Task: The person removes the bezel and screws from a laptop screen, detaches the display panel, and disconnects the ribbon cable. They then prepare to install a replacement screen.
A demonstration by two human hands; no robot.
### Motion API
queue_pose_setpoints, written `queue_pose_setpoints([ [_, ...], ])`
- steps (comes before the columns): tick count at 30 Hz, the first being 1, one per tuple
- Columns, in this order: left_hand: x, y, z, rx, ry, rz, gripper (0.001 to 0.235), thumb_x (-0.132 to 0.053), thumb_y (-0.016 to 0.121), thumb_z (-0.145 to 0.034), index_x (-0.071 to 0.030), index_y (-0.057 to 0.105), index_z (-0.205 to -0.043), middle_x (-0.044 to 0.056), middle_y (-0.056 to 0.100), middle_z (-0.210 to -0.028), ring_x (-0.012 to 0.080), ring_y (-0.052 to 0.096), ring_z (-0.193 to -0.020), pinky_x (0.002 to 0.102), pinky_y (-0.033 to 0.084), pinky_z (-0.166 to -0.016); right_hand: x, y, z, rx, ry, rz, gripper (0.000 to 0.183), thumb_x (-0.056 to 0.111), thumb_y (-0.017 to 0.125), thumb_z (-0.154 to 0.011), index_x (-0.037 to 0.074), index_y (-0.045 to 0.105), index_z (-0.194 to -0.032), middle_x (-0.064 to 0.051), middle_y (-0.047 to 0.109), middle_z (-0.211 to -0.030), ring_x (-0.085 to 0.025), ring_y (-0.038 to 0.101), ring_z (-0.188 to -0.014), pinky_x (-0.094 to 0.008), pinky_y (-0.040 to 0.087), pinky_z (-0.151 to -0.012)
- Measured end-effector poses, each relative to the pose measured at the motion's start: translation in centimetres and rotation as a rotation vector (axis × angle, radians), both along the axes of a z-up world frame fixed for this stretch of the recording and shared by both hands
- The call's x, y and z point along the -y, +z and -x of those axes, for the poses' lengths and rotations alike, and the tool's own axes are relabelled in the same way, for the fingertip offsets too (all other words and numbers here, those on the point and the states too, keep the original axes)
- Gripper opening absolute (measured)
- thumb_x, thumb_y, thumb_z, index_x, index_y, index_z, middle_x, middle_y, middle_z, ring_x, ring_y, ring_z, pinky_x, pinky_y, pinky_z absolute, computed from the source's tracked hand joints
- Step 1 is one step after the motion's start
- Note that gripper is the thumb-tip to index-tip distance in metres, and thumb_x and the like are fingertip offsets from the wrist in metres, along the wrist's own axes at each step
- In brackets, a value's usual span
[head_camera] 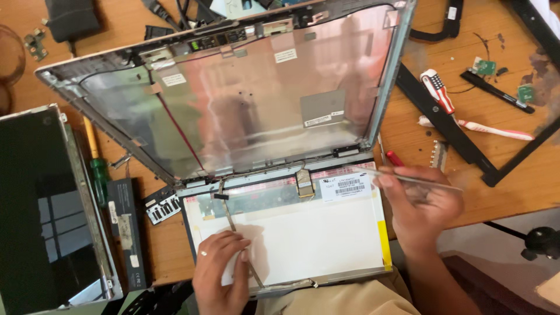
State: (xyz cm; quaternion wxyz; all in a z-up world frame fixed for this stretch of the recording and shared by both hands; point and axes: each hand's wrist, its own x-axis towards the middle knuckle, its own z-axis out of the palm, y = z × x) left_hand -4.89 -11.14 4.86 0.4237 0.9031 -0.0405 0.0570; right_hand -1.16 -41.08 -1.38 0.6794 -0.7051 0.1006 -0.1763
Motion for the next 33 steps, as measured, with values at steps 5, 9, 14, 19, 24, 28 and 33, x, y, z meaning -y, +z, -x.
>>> queue_pose_setpoints([
  [5, 2.5, 1.1, -0.7, 0.157, -0.161, -0.023, 0.033, 0.002, 0.076, -0.077, -0.001, 0.069, -0.108, 0.01, 0.07, -0.096, 0.0285, 0.069, -0.097, 0.041, 0.051, -0.086, -0.8, 1.5, 2.9, -0.213, 0.273, -0.191, 0.022, -0.007, 0.078, -0.085, -0.004, 0.065, -0.103, -0.018, 0.075, -0.097, -0.021, 0.076, -0.088, -0.033, 0.063, -0.078],
  [9, 4.1, 1.5, -1.3, 0.195, -0.272, -0.027, 0.033, -0.008, 0.084, -0.08, -0.001, 0.069, -0.109, 0.006, 0.07, -0.096, 0.0267, 0.07, -0.094, 0.04, 0.051, -0.079, -2.0, 1.8, 4.3, -0.394, 0.475, -0.325, 0.023, -0.01, 0.08, -0.079, -0.007, 0.069, -0.099, -0.019, 0.077, -0.095, -0.021, 0.075, -0.089, -0.033, 0.06, -0.081],
  [14, 4.5, 1.4, -0.9, 0.236, -0.268, -0.042, 0.026, -0.005, 0.08, -0.082, -0.001, 0.071, -0.106, 0.006, 0.069, -0.092, 0.0242, 0.07, -0.091, 0.038, 0.051, -0.075, -2.4, 1.6, 4.9, -0.438, 0.464, -0.358, 0.025, -0.009, 0.08, -0.08, -0.008, 0.069, -0.102, -0.019, 0.076, -0.092, -0.02, 0.075, -0.085, -0.033, 0.059, -0.077],
  [19, 1.8, 1.0, -0.5, 0.261, -0.055, -0.07, 0.021, 0.006, 0.069, -0.082, -0.004, 0.069, -0.101, 0.009, 0.071, -0.095, 0.0272, 0.071, -0.094, 0.038, 0.055, -0.079, -1.3, 2.1, 4.6, -0.268, 0.278, -0.203, 0.023, -0.004, 0.077, -0.084, -0.003, 0.066, -0.105, -0.017, 0.076, -0.093, -0.02, 0.073, -0.081, -0.033, 0.06, -0.074],
  [24, -5.5, 0.9, -1.1, 0.161, 0.334, -0.335, 0.014, 0.006, 0.066, -0.092, -0.002, 0.069, -0.104, 0.017, 0.071, -0.098, 0.0353, 0.068, -0.09, 0.042, 0.053, -0.08, 0.4, 2.5, 2.7, -0.07, 0.162, -0.191, 0.02, -0.006, 0.078, -0.099, -0.005, 0.061, -0.109, -0.018, 0.072, -0.099, -0.022, 0.073, -0.086, -0.035, 0.062, -0.087],
  [28, -8.5, -0.8, -2.8, 0.056, 0.501, -0.296, 0.012, 0.001, 0.067, -0.097, 0.002, 0.068, -0.108, 0.017, 0.072, -0.097, 0.0319, 0.07, -0.087, 0.04, 0.054, -0.075, 1.7, 1.9, 1.8, -0.08, 0.135, -0.034, 0.022, -0.005, 0.079, -0.102, -0.007, 0.06, -0.114, -0.019, 0.071, -0.102, -0.022, 0.074, -0.089, -0.033, 0.062, -0.089],
  [33, -9.2, -2.3, -3.9, 0.009, 0.535, -0.342, 0.009, -0.006, 0.077, -0.093, 0.0, 0.073, -0.099, 0.013, 0.07, -0.091, 0.0306, 0.067, -0.082, 0.041, 0.052, -0.071, 2.9, 0.4, 2.0, -0.074, 0.079, 0.067, 0.023, -0.009, 0.077, -0.103, -0.009, 0.059, -0.116, -0.021, 0.071, -0.104, -0.022, 0.074, -0.093, -0.03, 0.063, -0.091],
])
